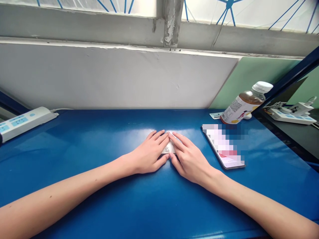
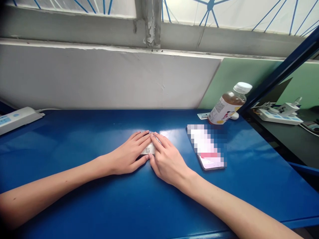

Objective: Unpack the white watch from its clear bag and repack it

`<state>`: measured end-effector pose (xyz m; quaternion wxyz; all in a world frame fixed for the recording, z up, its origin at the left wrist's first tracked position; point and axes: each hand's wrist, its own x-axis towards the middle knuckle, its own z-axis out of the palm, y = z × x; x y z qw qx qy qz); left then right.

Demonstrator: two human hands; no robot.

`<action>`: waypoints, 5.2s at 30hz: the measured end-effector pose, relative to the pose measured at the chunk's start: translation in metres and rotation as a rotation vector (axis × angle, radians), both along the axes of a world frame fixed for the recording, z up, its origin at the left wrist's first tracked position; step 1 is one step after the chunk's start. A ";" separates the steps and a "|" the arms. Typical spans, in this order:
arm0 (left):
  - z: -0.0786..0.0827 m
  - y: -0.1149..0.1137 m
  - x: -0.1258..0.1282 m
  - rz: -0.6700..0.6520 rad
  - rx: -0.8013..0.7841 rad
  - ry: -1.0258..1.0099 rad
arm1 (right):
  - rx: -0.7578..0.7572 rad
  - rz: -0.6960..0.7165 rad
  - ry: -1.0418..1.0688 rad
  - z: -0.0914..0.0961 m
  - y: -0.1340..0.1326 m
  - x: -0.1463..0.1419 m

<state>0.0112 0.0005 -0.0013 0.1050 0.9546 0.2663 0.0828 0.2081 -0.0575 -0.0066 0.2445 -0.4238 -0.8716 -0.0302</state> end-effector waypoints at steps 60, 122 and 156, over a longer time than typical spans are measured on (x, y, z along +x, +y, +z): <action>-0.001 0.000 -0.008 -0.007 -0.022 -0.258 | -0.320 -0.109 0.431 0.014 0.022 0.051; 0.003 0.001 -0.004 0.053 -0.096 -0.063 | -0.471 -0.107 -0.235 0.019 0.011 0.054; 0.003 0.001 -0.004 0.047 -0.099 -0.058 | -0.455 -0.116 -0.258 0.019 0.010 0.054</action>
